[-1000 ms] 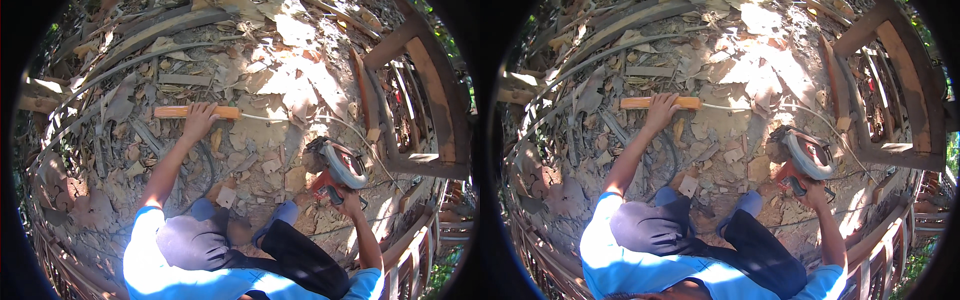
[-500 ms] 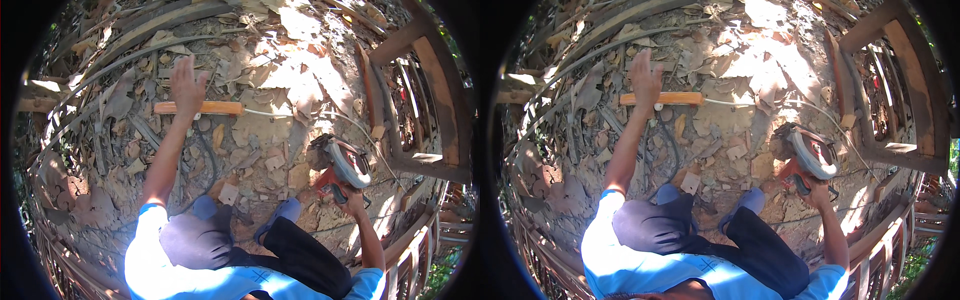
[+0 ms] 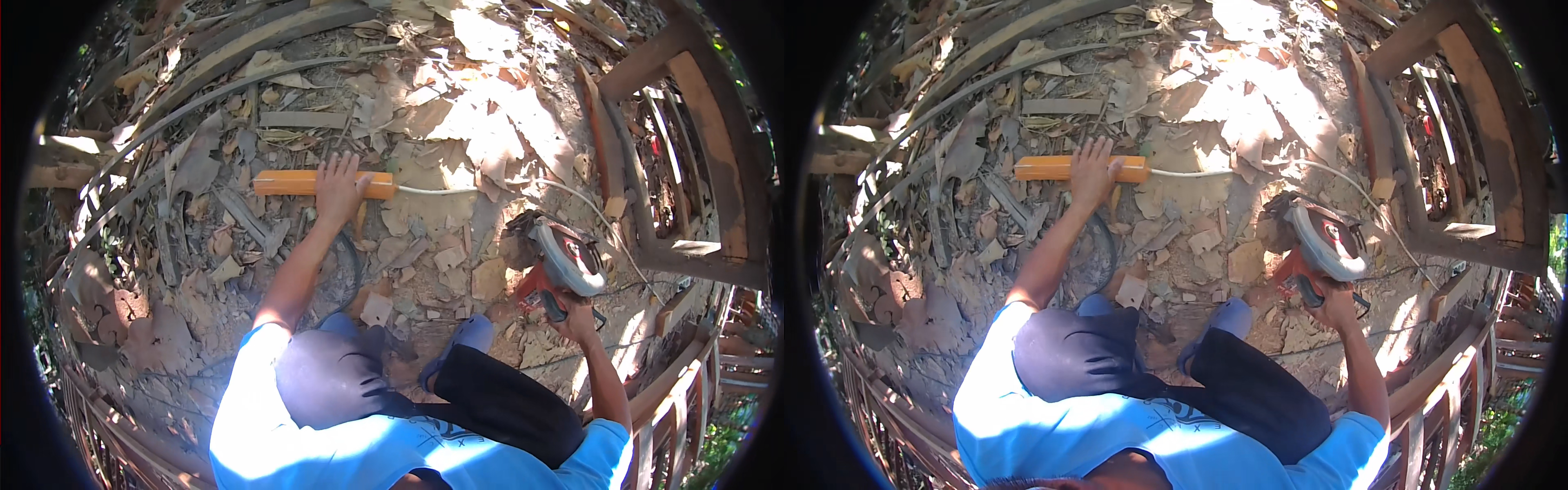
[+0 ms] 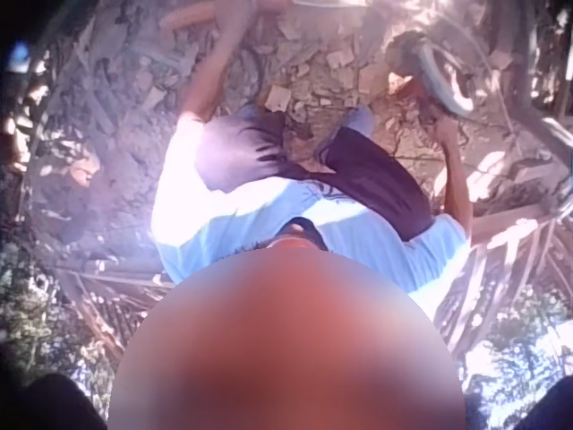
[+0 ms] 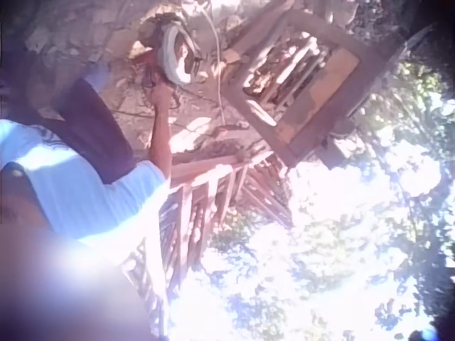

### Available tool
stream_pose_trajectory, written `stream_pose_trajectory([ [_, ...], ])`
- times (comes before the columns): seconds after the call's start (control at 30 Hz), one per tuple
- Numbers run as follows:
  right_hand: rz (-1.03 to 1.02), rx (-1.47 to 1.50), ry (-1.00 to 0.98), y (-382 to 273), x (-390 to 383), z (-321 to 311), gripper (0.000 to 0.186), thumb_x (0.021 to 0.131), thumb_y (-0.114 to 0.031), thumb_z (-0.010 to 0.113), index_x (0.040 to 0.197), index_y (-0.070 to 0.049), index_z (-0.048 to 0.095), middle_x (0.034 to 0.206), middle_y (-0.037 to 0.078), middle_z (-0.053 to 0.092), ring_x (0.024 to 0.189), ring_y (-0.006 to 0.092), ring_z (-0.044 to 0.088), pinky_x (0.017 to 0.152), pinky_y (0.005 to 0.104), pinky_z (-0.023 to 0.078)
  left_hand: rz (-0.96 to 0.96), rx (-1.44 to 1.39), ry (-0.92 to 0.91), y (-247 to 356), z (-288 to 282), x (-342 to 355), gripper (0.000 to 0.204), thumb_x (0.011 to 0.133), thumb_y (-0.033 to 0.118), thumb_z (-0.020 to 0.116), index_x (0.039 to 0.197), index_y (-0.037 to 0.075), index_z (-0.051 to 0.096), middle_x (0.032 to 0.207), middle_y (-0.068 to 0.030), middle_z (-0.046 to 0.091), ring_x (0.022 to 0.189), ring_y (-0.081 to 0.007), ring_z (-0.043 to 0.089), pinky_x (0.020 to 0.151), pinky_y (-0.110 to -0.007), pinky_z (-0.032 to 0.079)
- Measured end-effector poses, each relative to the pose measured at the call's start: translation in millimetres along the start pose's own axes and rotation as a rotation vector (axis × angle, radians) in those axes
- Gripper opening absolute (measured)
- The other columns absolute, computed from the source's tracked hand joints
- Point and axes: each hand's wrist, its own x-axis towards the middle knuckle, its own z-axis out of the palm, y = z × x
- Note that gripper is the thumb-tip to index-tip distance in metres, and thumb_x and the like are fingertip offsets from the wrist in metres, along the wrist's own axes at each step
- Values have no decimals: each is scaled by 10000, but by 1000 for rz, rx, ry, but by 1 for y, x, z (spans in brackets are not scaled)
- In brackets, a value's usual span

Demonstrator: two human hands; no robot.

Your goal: The person measures and marks a wooden board with a square and pencil, cuts the board using a circular saw, uses a hammer to chisel a notch, and then positions and marks the board on a larger wooden frame structure.

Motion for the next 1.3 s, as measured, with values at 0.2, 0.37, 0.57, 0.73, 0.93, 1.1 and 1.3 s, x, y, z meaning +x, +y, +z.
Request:
stream_pose_trajectory([
  [0.2,-34,-25,20,-8,3,-4,546,643,-282,830,1122,-63,687,1047,171,662,1027,388,629,922,481,470,29,10,-15,8,-18,-27,650,993,516,549,1488,97,497,1518,-110,507,1435,-346,406,1196,-553,242],
  [0.37,0,-63,-6,0,-4,-2,534,633,-321,830,1088,-77,692,1063,165,669,1059,376,623,957,477,447,19,13,-6,12,-21,-30,680,979,545,555,1501,115,483,1521,-132,491,1445,-336,388,1206,-558,213],
  [0.57,12,-5,1,3,-5,4,532,625,-350,821,1072,-91,696,1092,165,670,1055,393,629,947,513,462,239,-3,-56,-6,-26,-17,719,920,648,573,1371,88,568,1353,-145,597,1328,-325,498,1136,-535,327],
  [0.73,-1,-57,-3,10,-3,3,591,612,-335,842,1137,-109,690,1120,155,689,1076,383,642,977,493,459,274,-46,-283,-19,-32,25,669,878,678,597,1151,68,612,1099,-137,663,1082,-332,620,922,-474,465],
  [0.93,57,-104,-80,7,-4,-2,719,596,-339,866,1258,-153,656,1185,144,698,1129,370,644,1003,500,443,298,-29,-302,-8,-66,79,673,889,715,559,981,54,650,813,-160,701,785,-355,698,696,-459,539],
  [1.1,61,-71,-116,6,-4,5,626,641,-345,828,1209,-122,691,1129,154,703,1092,366,651,992,500,454,257,89,-444,11,-116,123,697,914,701,540,897,22,694,767,-179,711,755,-382,711,676,-490,547],
  [1.3,24,-17,-43,9,-6,-3,690,633,-349,861,1267,-181,647,1188,154,695,1119,381,643,987,497,465,269,368,-608,80,-107,173,629,865,698,589,853,108,807,879,-105,764,826,-265,748,661,-413,568],
])
